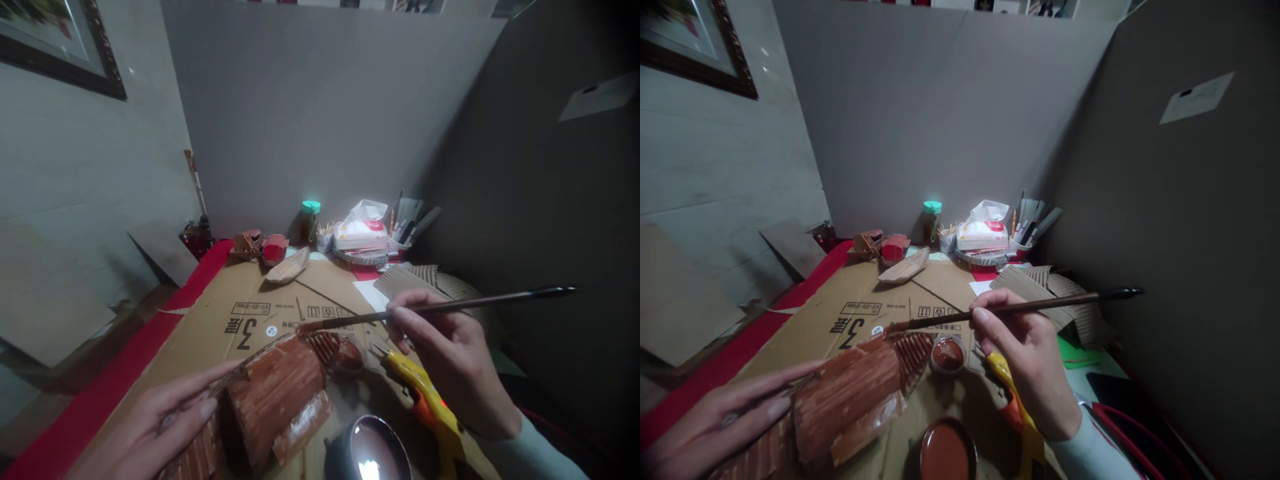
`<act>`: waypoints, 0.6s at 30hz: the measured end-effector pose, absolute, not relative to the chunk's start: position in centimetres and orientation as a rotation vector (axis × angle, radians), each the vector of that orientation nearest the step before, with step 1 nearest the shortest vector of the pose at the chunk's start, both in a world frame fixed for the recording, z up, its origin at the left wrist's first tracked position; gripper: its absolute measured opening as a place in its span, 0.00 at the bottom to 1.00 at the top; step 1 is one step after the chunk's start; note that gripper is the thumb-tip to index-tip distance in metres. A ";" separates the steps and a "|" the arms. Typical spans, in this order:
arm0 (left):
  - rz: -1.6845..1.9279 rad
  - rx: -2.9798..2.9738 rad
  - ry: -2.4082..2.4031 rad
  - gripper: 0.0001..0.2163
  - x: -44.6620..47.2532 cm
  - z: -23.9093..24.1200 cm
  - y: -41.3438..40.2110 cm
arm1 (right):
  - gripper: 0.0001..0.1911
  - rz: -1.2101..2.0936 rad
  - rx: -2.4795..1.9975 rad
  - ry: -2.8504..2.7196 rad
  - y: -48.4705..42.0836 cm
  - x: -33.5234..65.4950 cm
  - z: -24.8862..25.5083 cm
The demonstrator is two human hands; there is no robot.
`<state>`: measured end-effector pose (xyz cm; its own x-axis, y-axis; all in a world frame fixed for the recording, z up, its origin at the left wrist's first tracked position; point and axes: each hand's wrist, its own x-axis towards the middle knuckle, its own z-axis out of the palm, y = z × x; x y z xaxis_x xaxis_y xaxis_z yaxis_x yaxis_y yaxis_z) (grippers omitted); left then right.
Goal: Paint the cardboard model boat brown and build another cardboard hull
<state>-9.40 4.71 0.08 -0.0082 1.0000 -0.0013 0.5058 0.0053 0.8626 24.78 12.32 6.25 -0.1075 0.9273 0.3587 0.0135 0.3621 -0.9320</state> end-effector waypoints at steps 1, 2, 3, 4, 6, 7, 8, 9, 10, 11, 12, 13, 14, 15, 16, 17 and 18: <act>0.934 1.558 1.590 0.20 -9.2 0.3 4.6 | 0.11 0.974 -0.888 -1.445 12.3 24.8 6.3; 0.945 1.539 1.576 0.20 -9.0 0.5 4.6 | 0.10 0.971 -0.867 -1.429 12.2 24.7 6.4; 0.947 1.527 1.558 0.20 -8.8 0.7 4.5 | 0.10 0.982 -0.847 -1.414 12.1 24.6 6.4; 0.938 1.521 1.541 0.21 -8.6 0.8 4.5 | 0.10 1.007 -0.830 -1.403 11.9 24.5 6.5; 0.909 1.523 1.532 0.22 -8.6 0.9 4.5 | 0.10 1.065 -0.810 -1.407 11.5 24.1 6.5; 0.892 1.532 1.541 0.22 -8.7 0.8 4.6 | 0.09 1.084 -0.807 -1.426 11.2 23.9 6.4; 0.877 1.546 1.544 0.22 -8.9 0.6 4.6 | 0.09 1.093 -0.813 -1.459 10.9 23.6 6.4; 0.867 1.561 1.536 0.22 -9.1 0.3 4.6 | 0.09 1.091 -0.826 -1.495 10.7 23.3 6.4; 0.856 1.578 1.526 0.22 -9.4 0.1 4.6 | 0.10 1.088 -0.842 -1.528 10.4 23.0 6.4; 0.849 1.593 1.520 0.22 -9.6 -0.1 4.6 | 0.10 1.089 -0.859 -1.552 10.1 22.7 6.4; 0.845 1.602 1.520 0.22 -9.7 -0.3 4.7 | 0.10 1.096 -0.874 -1.570 9.9 22.5 6.4; 0.843 1.608 1.519 0.22 -9.8 -0.3 4.7 | 0.10 1.104 -0.883 -1.583 9.8 22.3 6.4; 0.846 1.605 1.518 0.22 -9.8 -0.3 4.7 | 0.10 1.112 -0.886 -1.588 9.7 22.2 6.5; 0.852 1.597 1.517 0.22 -9.7 -0.1 4.8 | 0.09 1.120 -0.883 -1.591 9.7 22.2 6.5; 0.864 1.582 1.509 0.22 -9.5 0.1 4.8 | 0.09 1.125 -0.876 -1.592 9.7 22.3 6.5; 0.876 1.564 1.501 0.22 -9.3 0.5 4.8 | 0.09 1.126 -0.868 -1.588 9.8 22.4 6.4; 0.888 1.547 1.500 0.22 -9.0 0.8 4.8 | 0.09 1.122 -0.865 -1.583 10.0 22.6 6.4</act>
